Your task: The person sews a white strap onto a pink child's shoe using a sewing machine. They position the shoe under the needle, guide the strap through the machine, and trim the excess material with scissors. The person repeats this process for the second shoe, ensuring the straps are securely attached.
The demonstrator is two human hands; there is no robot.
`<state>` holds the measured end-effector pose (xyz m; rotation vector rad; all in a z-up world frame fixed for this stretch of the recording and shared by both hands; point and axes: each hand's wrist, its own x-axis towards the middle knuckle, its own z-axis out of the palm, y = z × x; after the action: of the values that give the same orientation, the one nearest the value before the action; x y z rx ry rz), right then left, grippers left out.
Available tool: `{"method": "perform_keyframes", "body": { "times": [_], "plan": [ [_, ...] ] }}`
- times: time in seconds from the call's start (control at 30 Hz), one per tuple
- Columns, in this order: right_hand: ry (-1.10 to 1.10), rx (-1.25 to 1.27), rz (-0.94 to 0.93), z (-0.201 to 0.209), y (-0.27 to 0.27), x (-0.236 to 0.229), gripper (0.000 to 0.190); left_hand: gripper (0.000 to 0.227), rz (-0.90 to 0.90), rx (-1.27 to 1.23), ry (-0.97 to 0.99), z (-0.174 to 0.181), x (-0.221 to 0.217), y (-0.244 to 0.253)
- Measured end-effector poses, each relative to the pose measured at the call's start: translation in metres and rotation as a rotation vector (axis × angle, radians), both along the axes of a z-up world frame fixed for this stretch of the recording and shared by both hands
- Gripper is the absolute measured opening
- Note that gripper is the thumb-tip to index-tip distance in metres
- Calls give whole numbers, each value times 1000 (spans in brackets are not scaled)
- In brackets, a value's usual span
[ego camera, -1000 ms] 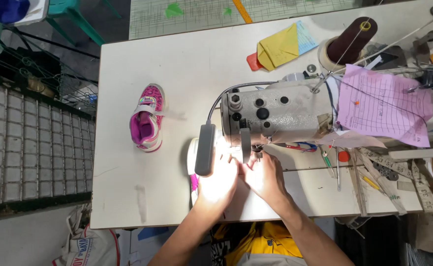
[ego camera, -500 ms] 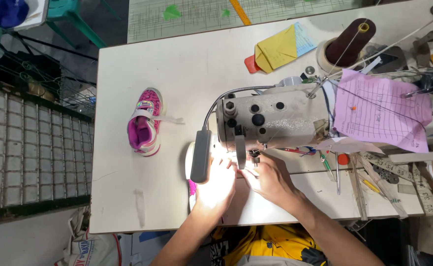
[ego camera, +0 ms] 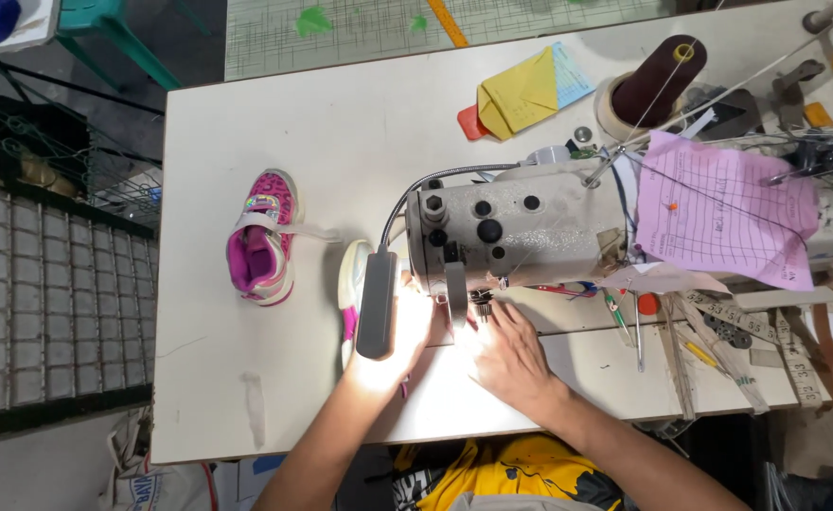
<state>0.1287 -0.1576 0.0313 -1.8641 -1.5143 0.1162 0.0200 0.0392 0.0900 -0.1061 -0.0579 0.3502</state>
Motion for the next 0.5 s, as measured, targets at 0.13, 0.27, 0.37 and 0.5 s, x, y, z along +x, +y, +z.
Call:
{"method": "perform_keyframes", "body": {
  "times": [0.13, 0.27, 0.37, 0.5],
  "plan": [
    [-38, 8, -64, 11, 8, -4, 43, 16, -121, -91, -19, -45, 5, 13],
    [-43, -66, -118, -22, 5, -11, 58, 16, -369, -302, -48, -79, 2, 21],
    [-74, -288, -188, -93, -5, -13, 98, 28, -120, -95, 15, -41, 10, 1],
    [37, -44, -121, 26, 16, -10, 32, 32, -106, -419, -174, -64, 10, -5]
  ]
}}
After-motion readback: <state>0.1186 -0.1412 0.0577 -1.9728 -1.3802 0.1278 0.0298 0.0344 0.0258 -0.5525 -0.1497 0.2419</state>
